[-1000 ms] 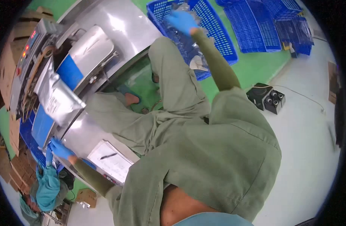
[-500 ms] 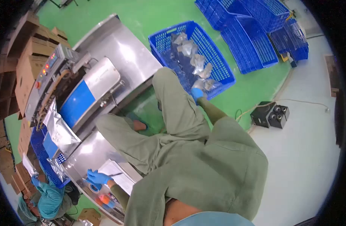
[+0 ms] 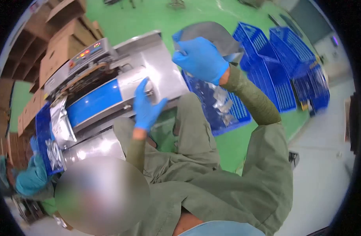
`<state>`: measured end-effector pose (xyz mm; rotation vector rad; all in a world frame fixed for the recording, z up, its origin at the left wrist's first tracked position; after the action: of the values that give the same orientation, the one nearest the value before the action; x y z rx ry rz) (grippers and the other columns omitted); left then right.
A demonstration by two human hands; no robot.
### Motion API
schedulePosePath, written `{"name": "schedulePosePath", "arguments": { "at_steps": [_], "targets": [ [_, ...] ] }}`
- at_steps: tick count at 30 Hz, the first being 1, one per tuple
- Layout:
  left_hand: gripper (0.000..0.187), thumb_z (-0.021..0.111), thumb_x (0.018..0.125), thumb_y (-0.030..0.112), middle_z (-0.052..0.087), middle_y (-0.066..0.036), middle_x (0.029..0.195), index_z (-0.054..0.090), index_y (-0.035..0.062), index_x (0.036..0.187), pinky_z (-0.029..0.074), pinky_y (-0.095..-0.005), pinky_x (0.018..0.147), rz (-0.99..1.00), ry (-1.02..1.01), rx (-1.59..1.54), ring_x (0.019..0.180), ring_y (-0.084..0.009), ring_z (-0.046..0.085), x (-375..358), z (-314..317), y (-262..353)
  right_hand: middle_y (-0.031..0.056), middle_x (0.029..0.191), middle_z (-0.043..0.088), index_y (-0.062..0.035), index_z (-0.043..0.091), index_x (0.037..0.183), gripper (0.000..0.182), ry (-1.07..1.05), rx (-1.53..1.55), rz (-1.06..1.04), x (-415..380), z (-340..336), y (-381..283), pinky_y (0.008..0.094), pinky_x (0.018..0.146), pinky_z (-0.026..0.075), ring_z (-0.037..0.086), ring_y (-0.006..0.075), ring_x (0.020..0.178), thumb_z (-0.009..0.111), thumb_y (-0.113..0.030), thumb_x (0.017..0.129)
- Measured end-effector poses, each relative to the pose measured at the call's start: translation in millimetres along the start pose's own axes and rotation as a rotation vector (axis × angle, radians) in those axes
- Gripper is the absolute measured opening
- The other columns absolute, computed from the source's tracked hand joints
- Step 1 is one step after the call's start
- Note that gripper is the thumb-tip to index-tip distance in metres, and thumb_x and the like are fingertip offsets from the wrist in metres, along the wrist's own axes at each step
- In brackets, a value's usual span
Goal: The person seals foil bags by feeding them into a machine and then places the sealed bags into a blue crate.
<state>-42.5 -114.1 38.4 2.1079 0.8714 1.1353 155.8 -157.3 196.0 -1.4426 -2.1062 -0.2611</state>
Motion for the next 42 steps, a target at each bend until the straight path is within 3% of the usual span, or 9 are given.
{"name": "schedulePosePath", "arguments": {
  "at_steps": [3, 7, 12, 18, 25, 29, 32, 36, 42],
  "targets": [
    [0.103, 0.086, 0.062, 0.026, 0.043, -0.017, 0.138, 0.027, 0.0011, 0.142, 0.037, -0.0395, 0.105, 0.001, 0.020, -0.127, 0.127, -0.0303, 0.043, 56.5, 9.8, -13.6, 0.0187, 0.072, 0.059, -0.0053, 0.059, 0.065, 0.022, 0.135, -0.206, -0.298, 72.4, 38.4, -22.0, 0.0442, 0.058, 0.047, 0.058, 0.0359, 0.066, 0.057, -0.020, 0.082],
    [0.093, 0.087, 0.061, 0.025, 0.054, -0.015, 0.127, 0.038, -0.0007, 0.136, 0.044, -0.0353, 0.098, -0.182, -0.088, -0.242, 0.115, -0.0232, 0.053, 78.3, -38.2, -68.4, 0.0191, 0.081, 0.061, -0.0024, 0.062, 0.080, 0.017, -0.057, -0.044, -0.015, 140.4, 94.3, -46.6, 0.0419, 0.068, 0.050, 0.060, 0.0361, 0.073, 0.057, -0.018, 0.083],
    [0.076, 0.087, 0.063, 0.023, 0.064, -0.011, 0.113, 0.051, -0.0014, 0.125, 0.049, -0.0314, 0.087, -0.392, -0.157, -0.342, 0.100, -0.0169, 0.060, 52.3, -75.3, -159.8, 0.0154, 0.081, 0.062, 0.0006, 0.062, 0.091, 0.016, 0.678, 0.440, 0.240, 84.4, 90.9, -20.5, 0.0340, 0.072, 0.049, 0.061, 0.0231, 0.075, 0.060, -0.013, 0.083],
    [0.054, 0.077, 0.073, 0.016, 0.067, -0.009, 0.106, 0.056, 0.0027, 0.120, 0.051, -0.0310, 0.079, -0.361, -0.323, -0.180, 0.093, -0.0158, 0.062, 59.7, -97.5, -137.2, 0.0116, 0.082, 0.065, -0.0026, 0.064, 0.091, 0.016, 0.064, 0.674, 0.287, 65.2, 181.6, 36.2, 0.0323, 0.068, 0.049, 0.061, 0.0192, 0.071, 0.065, -0.015, 0.081],
    [0.018, 0.053, 0.089, 0.027, 0.063, -0.012, 0.081, 0.051, 0.0092, 0.085, 0.048, -0.0442, 0.056, 0.143, -0.110, 0.737, 0.071, -0.0340, 0.062, 97.5, -133.7, -67.3, 0.0103, 0.069, 0.054, -0.0058, 0.062, 0.090, 0.012, 0.162, 0.029, -0.079, 59.6, 178.7, 37.1, 0.0378, 0.056, 0.045, 0.055, 0.0295, 0.061, 0.064, -0.013, 0.080],
    [0.009, 0.058, 0.085, 0.019, 0.066, -0.008, 0.088, 0.059, 0.0123, 0.091, 0.051, -0.0403, 0.058, 0.322, -0.163, 0.906, 0.074, -0.0285, 0.064, 84.2, -162.9, -113.5, 0.0101, 0.076, 0.056, -0.0072, 0.061, 0.093, 0.015, 0.201, 0.006, -0.182, 26.6, 169.2, 69.8, 0.0405, 0.056, 0.045, 0.056, 0.0309, 0.068, 0.063, -0.008, 0.078],
    [0.017, 0.061, 0.084, 0.015, 0.067, -0.009, 0.093, 0.063, 0.0111, 0.100, 0.052, -0.0362, 0.061, 0.507, 0.290, 0.554, 0.074, -0.0269, 0.064, 69.8, -154.0, -78.7, 0.0087, 0.071, 0.058, -0.0056, 0.064, 0.092, 0.010, 0.445, 0.254, -0.129, 31.4, 161.3, 53.9, 0.0361, 0.055, 0.045, 0.059, 0.0235, 0.063, 0.063, -0.012, 0.084],
    [0.017, 0.058, 0.089, 0.013, 0.064, -0.005, 0.076, 0.065, 0.0009, 0.099, 0.045, -0.0288, 0.059, -0.236, 0.396, -0.230, 0.064, -0.0100, 0.055, 71.1, -118.0, -96.5, 0.0124, 0.072, 0.061, -0.0018, 0.065, 0.091, 0.014, 0.315, 0.569, 0.343, 29.2, 182.4, 50.1, 0.0315, 0.060, 0.047, 0.062, 0.0175, 0.069, 0.063, -0.015, 0.085],
    [0.026, 0.061, 0.082, 0.019, 0.059, -0.005, 0.061, 0.064, -0.0055, 0.075, 0.042, -0.0316, 0.054, -0.507, 0.302, -0.263, 0.056, -0.0110, 0.049, 98.0, -92.4, -152.8, 0.0148, 0.067, 0.062, -0.0005, 0.065, 0.080, 0.017, 0.294, 0.568, 0.482, 41.7, 219.3, 81.9, 0.0346, 0.062, 0.047, 0.062, 0.0214, 0.065, 0.058, -0.015, 0.084]
  ]
}}
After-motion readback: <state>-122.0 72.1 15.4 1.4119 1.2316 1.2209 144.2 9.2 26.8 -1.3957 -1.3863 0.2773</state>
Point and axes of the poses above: each hand's wrist, its own x-axis towards the middle knuckle, its own z-axis out of the palm, y = z × x, the point moved 2 cm from there along x, towards the middle knuckle
